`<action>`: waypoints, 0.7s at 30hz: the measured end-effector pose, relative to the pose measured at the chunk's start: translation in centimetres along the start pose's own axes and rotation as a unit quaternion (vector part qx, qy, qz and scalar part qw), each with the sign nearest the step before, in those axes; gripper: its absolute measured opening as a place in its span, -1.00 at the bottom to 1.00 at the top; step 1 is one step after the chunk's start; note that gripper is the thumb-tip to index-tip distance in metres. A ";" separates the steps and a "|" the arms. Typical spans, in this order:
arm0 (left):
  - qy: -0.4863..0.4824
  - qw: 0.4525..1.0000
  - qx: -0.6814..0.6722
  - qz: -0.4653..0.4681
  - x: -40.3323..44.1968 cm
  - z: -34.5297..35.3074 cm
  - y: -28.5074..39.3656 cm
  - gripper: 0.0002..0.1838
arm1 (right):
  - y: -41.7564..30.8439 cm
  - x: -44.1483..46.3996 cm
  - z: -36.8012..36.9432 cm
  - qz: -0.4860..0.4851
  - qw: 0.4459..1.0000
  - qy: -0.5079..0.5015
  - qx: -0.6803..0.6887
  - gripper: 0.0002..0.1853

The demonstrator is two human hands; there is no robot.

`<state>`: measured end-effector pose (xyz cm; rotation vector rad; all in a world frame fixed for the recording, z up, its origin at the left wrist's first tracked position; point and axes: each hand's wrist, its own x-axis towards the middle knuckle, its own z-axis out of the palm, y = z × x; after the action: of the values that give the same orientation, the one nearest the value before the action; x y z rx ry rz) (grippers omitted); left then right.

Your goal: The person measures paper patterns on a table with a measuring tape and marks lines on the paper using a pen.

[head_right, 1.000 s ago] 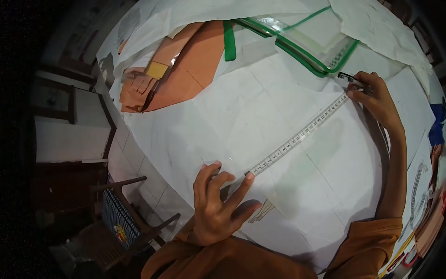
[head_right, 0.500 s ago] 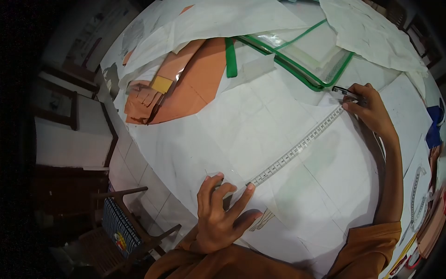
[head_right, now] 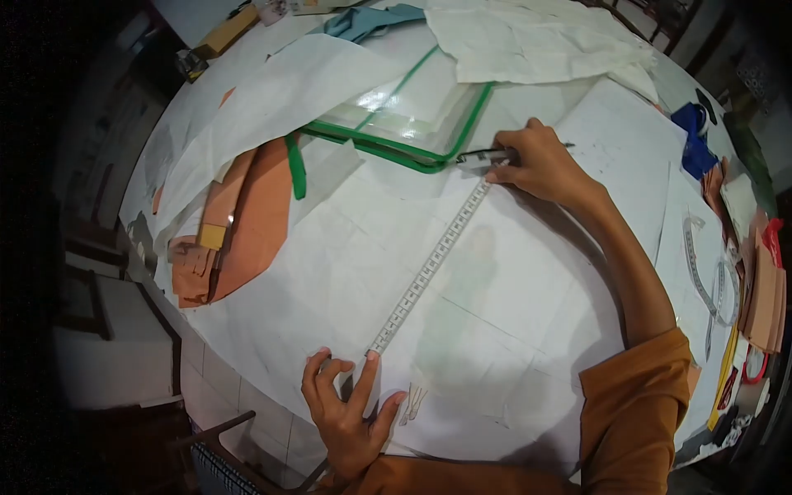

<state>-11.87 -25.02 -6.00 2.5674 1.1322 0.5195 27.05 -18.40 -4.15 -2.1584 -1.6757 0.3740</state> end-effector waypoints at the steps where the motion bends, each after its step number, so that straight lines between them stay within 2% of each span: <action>1: 0.004 1.000 0.005 -0.003 0.1 -0.1 -0.1 -0.45 | 0.2 -0.1 0.1 -0.010 1.000 0.008 -0.011 -0.62; 3: 0.005 1.000 0.003 0.003 0.2 -0.4 -0.1 -0.45 | 0.3 0.3 0.3 -0.023 1.000 0.002 0.004 -0.64; 6: 0.011 1.000 0.004 0.003 0.1 -0.4 -0.1 -0.44 | -0.1 0.1 0.5 0.015 1.000 0.023 0.009 -0.62; 9: 0.012 1.000 0.010 0.019 0.1 -0.1 -0.3 -0.41 | -0.2 0.4 0.3 0.024 1.000 -0.007 0.005 -0.62; 21: 0.009 1.000 0.012 0.017 0.0 -0.1 -0.3 -0.40 | -0.3 0.4 0.3 0.044 0.999 -0.015 0.002 -0.61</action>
<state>-12.09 -24.80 -6.04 2.6104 1.1098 0.5406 26.82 -17.90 -4.24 -2.2389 -1.5985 0.4349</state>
